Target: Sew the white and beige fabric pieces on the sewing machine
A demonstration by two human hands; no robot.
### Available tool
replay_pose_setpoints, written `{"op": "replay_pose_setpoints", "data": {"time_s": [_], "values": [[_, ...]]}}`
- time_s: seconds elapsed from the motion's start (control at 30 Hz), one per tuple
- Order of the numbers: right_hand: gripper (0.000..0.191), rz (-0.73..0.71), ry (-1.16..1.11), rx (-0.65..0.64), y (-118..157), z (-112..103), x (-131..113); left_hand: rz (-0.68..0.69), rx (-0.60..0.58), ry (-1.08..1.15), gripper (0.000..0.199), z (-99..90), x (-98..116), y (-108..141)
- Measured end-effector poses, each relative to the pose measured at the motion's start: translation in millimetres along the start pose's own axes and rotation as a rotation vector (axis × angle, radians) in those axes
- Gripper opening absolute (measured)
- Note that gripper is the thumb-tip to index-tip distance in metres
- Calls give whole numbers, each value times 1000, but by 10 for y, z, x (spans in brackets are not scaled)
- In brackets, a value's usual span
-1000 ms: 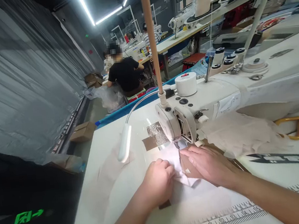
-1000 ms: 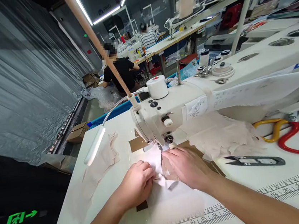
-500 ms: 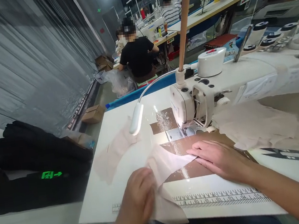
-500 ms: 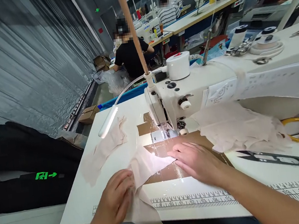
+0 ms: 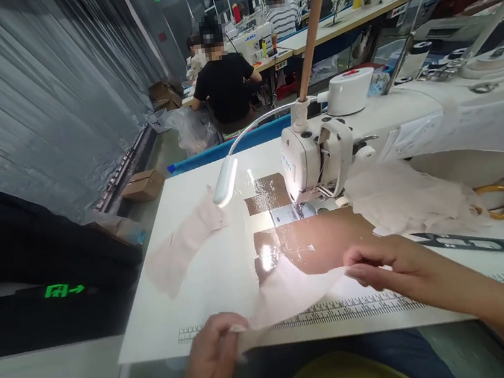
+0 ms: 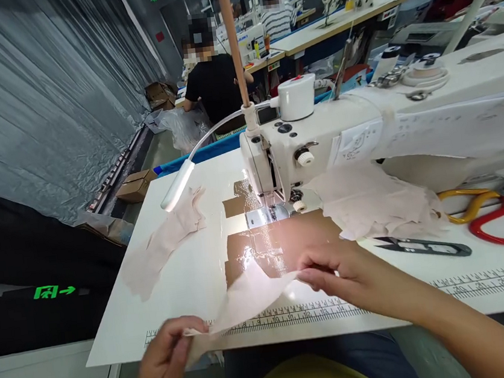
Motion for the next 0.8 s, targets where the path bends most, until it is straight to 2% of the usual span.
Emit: {"op": "replay_pose_setpoints", "data": {"time_s": [0.07, 0.13, 0.2, 0.27, 0.37, 0.43, 0.53, 0.63, 0.67, 0.7, 0.73, 0.8], "values": [[35, 70, -148, 42, 33, -63, -67, -164, 110, 52, 22, -104, 46, -57], [36, 83, -170, 112, -20, -102, -39, -231, 156, 38, 26, -165, 43, -192], [34, 72, -90, 191, -113, -120, 76, -220, 138, -71, 30, -192, -30, -356], [32, 91, 46, 321, -179, -137, 239, -188, 118, -270, 32, -214, -160, -475], [34, 80, 253, 481, -147, -162, 425, -121, 221, -522, 38, -290, -319, -490], [30, -3, 328, 512, -84, -152, 435, -52, 299, -571, 34, -333, -312, -443], [26, -155, 345, 451, -79, -8, 273, 149, 272, -525, 23, -248, -121, -459], [24, -371, 318, 295, -242, 325, 19, 403, 125, -415, 23, 58, 140, -616], [23, -472, 328, 210, -316, 450, -50, 447, 58, -392, 24, 183, 206, -673], [26, -510, 390, 119, -389, 561, -94, 476, 17, -371, 25, 302, 255, -717], [30, -509, 490, 68, -454, 643, -112, 488, -52, -365, 25, 410, 283, -745], [33, -397, 692, 5, -535, 692, -65, 474, -106, -413, 26, 554, 278, -746]]}}
Point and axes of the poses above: each hand's wrist, its own y-axis away from the middle knuckle, its own z-axis out of the palm, x = y × z, the point moved 1 cm from there along -y, towards the middle knuckle, and after that the axes turned 10 degrees about -y, right-handed, at the moved point
